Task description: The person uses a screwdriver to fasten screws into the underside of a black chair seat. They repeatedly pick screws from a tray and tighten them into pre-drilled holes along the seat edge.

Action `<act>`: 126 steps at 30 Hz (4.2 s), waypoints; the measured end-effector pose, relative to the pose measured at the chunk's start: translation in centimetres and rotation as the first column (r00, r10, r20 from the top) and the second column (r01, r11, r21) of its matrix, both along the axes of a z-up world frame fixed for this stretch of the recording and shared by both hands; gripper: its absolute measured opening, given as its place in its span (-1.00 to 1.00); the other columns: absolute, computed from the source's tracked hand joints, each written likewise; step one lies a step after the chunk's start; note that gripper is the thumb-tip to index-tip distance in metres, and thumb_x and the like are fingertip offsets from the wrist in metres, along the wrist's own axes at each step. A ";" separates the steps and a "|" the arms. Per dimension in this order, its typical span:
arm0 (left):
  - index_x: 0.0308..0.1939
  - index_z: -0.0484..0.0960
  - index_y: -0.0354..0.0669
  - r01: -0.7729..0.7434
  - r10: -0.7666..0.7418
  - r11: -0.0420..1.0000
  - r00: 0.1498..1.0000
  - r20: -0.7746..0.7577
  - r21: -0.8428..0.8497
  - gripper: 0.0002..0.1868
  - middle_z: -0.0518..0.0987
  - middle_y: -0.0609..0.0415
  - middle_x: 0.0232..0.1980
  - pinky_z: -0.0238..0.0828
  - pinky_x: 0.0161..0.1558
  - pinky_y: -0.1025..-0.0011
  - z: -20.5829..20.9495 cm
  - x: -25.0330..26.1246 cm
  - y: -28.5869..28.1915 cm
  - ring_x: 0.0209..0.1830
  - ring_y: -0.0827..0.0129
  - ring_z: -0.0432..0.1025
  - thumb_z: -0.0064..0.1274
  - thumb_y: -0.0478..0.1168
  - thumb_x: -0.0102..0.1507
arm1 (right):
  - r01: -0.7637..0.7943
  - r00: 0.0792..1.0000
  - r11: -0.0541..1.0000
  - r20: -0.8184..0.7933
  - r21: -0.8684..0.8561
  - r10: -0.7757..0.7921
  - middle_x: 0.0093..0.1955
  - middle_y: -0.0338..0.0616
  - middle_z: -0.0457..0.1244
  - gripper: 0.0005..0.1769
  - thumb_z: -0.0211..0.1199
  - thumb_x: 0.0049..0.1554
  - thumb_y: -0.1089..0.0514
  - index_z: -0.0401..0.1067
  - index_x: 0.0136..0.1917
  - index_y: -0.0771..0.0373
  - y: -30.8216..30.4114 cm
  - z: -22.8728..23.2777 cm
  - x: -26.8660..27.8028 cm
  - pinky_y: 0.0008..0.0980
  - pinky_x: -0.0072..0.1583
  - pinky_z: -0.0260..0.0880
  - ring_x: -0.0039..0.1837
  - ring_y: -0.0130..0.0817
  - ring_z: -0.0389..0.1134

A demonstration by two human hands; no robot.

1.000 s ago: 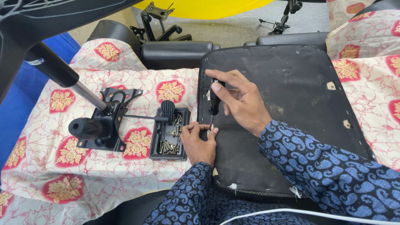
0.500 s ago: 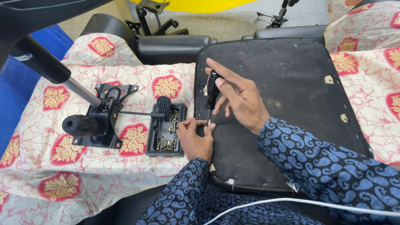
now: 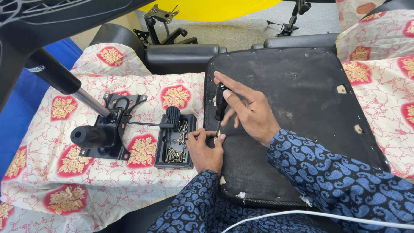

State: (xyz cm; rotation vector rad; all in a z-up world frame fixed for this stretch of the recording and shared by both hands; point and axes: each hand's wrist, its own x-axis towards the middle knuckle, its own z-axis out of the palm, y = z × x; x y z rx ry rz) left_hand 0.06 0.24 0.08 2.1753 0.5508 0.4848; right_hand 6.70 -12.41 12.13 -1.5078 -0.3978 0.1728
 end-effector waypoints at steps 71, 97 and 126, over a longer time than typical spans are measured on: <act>-0.37 0.70 -0.14 -0.005 0.004 0.999 1.000 0.011 0.043 -0.77 0.47 -0.01 0.06 0.26 0.24 0.15 -1.1 0.4 -0.2 0.19 0.07 0.34 0.41 -0.14 0.02 | 0.480 0.875 0.877 -0.096 0.039 -0.475 -0.06 -0.11 0.38 -0.66 0.30 0.21 0.20 0.41 0.23 0.30 -9.8 -3.9 3.4 -0.50 -0.12 0.51 -0.17 -0.40 0.46; -0.29 0.75 -0.10 -0.029 0.031 0.998 0.998 0.046 -0.048 -0.84 0.55 0.06 0.02 0.34 0.10 0.21 0.3 -0.5 0.1 0.06 0.14 0.44 0.33 -0.16 0.10 | 0.661 0.751 0.647 0.347 -0.381 -0.562 0.22 -0.06 0.20 -0.77 0.27 0.19 0.37 0.54 0.12 0.25 -11.6 -10.0 -1.0 -0.50 -0.04 0.46 -0.12 -0.49 0.41; -0.25 0.78 0.02 0.492 -0.256 0.632 0.862 -0.438 0.599 -0.73 0.59 0.07 -0.11 0.45 -0.01 0.16 -1.4 -1.8 15.1 0.02 0.13 0.45 0.20 -0.38 0.01 | 0.233 0.968 0.725 0.229 -0.648 -0.107 -0.20 -0.32 0.36 -0.83 0.34 0.10 0.18 0.67 -0.02 0.07 -4.2 -11.9 -2.3 -0.44 -0.16 0.32 -0.33 -0.50 0.22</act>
